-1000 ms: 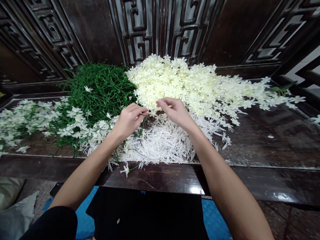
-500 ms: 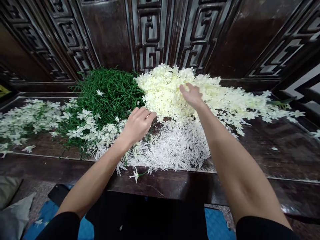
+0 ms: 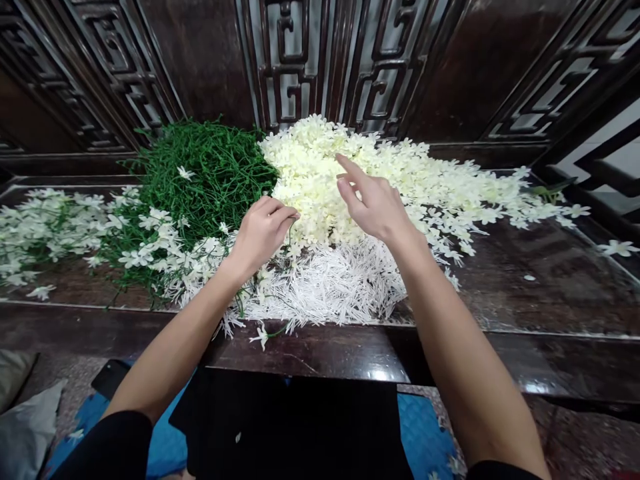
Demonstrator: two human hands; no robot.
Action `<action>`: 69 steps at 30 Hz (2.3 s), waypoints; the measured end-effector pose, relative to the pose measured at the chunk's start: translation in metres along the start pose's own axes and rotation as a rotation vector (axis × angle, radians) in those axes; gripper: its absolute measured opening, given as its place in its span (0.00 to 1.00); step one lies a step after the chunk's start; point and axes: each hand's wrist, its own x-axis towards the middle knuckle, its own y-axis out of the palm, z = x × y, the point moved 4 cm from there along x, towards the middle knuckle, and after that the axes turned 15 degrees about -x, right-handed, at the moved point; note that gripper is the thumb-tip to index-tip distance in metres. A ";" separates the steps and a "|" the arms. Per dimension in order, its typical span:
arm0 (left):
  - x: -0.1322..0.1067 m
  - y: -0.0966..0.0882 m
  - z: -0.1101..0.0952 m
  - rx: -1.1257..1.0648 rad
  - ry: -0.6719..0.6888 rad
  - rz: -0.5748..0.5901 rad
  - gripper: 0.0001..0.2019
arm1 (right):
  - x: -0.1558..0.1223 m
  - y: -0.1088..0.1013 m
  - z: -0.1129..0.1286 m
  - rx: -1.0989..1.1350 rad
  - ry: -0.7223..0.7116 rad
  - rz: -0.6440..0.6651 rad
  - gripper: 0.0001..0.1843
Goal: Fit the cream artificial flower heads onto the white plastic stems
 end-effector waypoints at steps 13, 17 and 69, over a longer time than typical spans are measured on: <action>0.001 0.003 0.006 -0.499 -0.255 -0.070 0.06 | -0.021 0.026 -0.017 0.092 -0.193 0.563 0.23; 0.002 0.004 0.006 -0.676 -0.372 -0.093 0.03 | -0.029 0.029 -0.013 0.071 -0.231 0.716 0.13; 0.005 0.005 0.003 -0.938 -0.406 0.025 0.12 | -0.030 0.022 0.019 0.572 -0.083 -0.034 0.12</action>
